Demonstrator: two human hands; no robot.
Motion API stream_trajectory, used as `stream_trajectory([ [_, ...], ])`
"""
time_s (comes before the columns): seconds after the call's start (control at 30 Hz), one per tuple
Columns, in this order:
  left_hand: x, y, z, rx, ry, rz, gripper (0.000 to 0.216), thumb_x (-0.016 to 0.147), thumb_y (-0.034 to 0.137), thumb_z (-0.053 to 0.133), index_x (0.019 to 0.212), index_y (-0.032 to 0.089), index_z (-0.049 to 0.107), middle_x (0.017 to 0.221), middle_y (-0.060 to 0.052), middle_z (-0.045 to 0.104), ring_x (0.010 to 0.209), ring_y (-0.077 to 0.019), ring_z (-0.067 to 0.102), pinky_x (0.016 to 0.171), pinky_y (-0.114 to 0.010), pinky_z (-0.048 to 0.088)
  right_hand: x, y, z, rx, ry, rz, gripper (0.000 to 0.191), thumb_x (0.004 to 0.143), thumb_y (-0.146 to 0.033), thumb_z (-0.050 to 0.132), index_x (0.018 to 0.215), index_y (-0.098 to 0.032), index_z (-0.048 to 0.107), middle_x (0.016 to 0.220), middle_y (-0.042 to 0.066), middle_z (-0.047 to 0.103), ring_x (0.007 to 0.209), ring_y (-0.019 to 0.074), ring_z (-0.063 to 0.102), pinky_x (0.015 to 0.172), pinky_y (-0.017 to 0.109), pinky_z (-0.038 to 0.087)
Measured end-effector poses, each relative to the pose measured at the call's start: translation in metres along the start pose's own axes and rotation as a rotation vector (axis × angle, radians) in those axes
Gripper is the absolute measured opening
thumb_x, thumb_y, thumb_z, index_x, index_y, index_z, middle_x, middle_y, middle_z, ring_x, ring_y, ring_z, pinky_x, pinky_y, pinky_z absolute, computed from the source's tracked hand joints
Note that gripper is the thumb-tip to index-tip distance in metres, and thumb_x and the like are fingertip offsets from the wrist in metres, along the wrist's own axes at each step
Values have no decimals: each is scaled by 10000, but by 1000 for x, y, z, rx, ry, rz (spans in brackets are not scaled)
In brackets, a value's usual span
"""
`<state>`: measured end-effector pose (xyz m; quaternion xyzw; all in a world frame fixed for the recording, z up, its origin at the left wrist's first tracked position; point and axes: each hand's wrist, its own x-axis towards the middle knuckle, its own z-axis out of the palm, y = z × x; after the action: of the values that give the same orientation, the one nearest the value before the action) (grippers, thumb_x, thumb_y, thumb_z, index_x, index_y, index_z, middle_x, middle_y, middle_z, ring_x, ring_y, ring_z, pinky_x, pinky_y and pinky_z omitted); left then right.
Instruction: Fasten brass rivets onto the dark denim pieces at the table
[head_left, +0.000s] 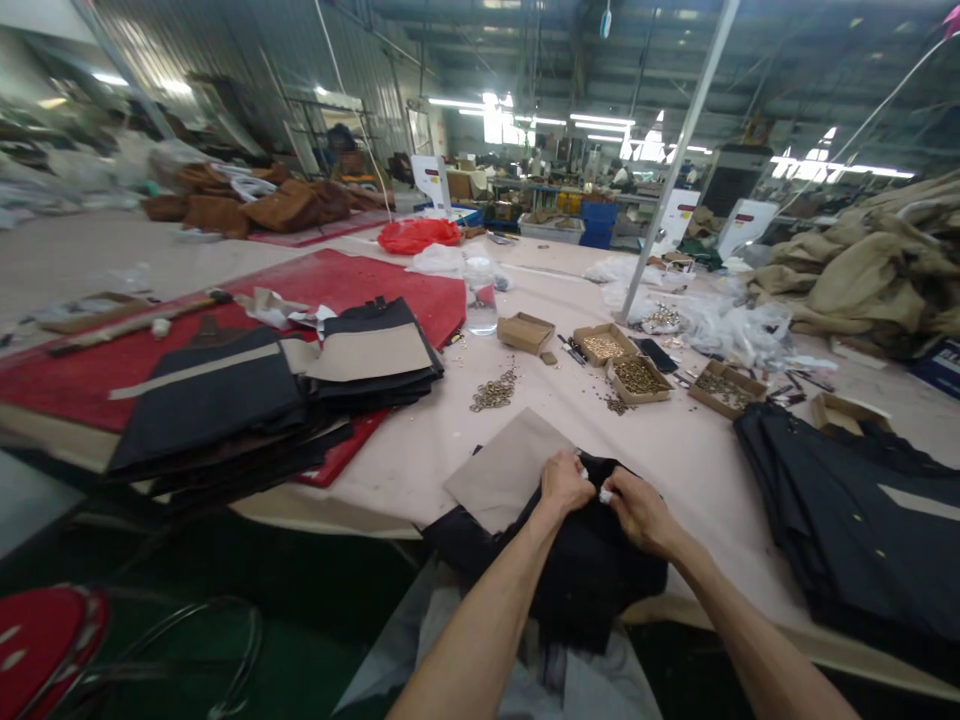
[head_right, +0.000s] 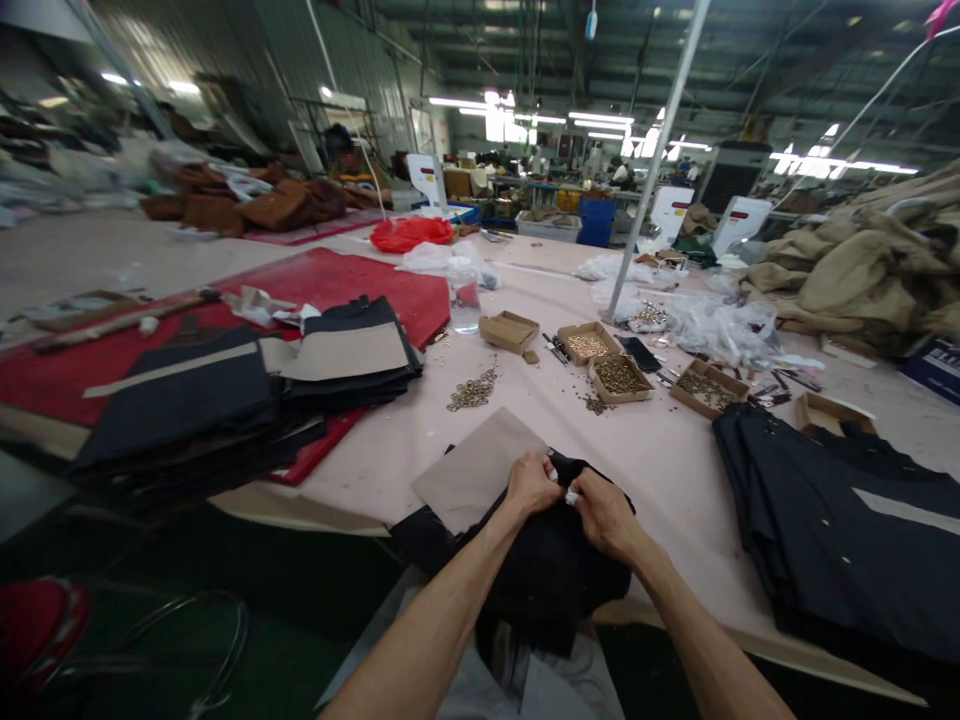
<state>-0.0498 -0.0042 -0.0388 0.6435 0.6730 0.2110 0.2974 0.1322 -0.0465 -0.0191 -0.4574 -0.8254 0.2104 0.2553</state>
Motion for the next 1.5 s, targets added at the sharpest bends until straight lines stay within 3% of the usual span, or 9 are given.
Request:
stream_trajectory([
  [0.13,-5,2,-2,-11,5,12,161,566,195,716,722,189,676,734,-32,705,730,-182,660,609,-231,430,1,16,19,-119,-4,-33,140,879,-162,451,943,-216,563,895,55,594,826,206,563,762,304,420],
  [0.37,-13,8,-9,-51,-29,-38,160,590,195,728,746,199,689,771,-35,722,784,-193,674,670,-234,470,7,25,25,-151,-19,-32,153,865,-145,469,945,-202,585,917,63,609,856,203,578,793,299,430],
  [0.53,-13,9,-10,-52,-14,-34,129,610,211,714,734,198,683,749,-30,714,765,-188,671,668,-237,467,13,28,25,-124,-45,56,138,812,-149,532,898,-202,626,883,45,646,828,189,586,780,280,423],
  [0.63,-12,7,-8,-55,-16,-31,130,617,229,714,740,201,682,751,-27,711,765,-188,668,676,-239,470,20,28,23,-89,-70,143,135,770,-143,563,838,-197,667,811,31,668,739,165,580,697,251,411],
  [0.93,-10,3,-4,-88,-13,-52,185,599,251,739,771,199,697,805,-39,725,794,-196,676,690,-240,479,59,29,10,162,-279,535,138,541,-108,650,630,-161,740,536,3,660,494,121,560,464,200,380],
  [1.07,-10,3,-5,-104,-4,-46,143,612,235,721,745,198,685,771,-33,718,770,-187,675,660,-232,463,75,36,9,161,-380,595,97,528,-128,628,536,-171,716,419,13,608,379,126,534,381,198,375],
  [1.23,-10,2,-5,-115,9,-30,111,629,209,689,738,193,676,751,-26,714,742,-172,667,640,-223,446,89,44,10,154,-500,641,45,489,-132,676,489,-178,677,432,28,632,364,135,556,341,190,390],
  [1.5,-4,-1,2,-71,44,-12,97,701,272,685,762,202,660,732,-28,701,715,-185,663,663,-245,439,111,59,23,-13,-617,663,187,489,-131,760,412,-173,595,391,54,599,329,170,555,336,228,407],
])
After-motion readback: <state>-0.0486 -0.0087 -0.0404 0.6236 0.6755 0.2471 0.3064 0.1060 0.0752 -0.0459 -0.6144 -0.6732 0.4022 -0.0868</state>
